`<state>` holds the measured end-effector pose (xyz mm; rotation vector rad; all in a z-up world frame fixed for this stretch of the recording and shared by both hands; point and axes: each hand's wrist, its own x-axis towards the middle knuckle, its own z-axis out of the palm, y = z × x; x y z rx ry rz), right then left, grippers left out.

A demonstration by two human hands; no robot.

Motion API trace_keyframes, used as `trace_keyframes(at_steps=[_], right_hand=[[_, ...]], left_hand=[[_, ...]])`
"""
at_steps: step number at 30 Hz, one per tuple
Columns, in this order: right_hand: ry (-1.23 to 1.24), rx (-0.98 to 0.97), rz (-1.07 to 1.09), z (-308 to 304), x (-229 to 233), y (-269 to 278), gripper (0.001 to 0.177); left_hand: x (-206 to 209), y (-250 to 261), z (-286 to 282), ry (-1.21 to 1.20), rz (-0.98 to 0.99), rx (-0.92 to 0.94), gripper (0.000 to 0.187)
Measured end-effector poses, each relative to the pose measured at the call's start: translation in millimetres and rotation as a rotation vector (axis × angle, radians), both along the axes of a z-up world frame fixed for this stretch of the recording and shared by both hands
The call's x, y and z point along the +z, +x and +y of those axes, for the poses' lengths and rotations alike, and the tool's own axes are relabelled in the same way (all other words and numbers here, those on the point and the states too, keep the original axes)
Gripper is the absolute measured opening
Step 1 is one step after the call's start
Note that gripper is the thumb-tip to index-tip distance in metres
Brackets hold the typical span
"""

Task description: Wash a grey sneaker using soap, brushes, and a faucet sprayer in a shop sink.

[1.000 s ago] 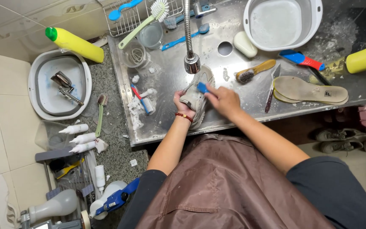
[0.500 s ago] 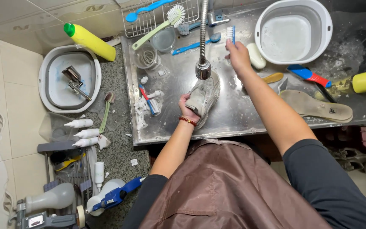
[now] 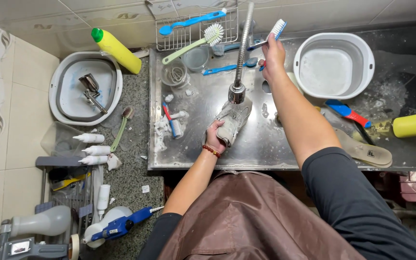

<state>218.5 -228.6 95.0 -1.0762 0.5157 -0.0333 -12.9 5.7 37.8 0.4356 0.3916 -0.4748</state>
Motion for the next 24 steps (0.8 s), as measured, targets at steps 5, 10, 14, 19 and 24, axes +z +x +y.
trace_keyframes(at_steps=[5,10,14,19,24], right_hand=[[-0.264,0.192,-0.085,26,45,-33,0.040],[-0.495,0.303,-0.117,14,9,-86,0.038],[-1.307,0.322,-0.022,7,-35,-175,0.043],[-1.409,0.377,0.002,12,-42,-225,0.054],[-0.797,0.289,-0.319,22,11,-196,0.052]], left_hand=[[1,-3,-11,0.058,0.026,0.042,0.049],[0,-6,-11,0.107,0.063,0.031,0.045],[5,-12,-11,0.129,0.080,0.001,0.039],[9,-14,-6,0.145,0.099,-0.017,0.036],[13,-12,1,0.157,0.093,-0.047,0.035]])
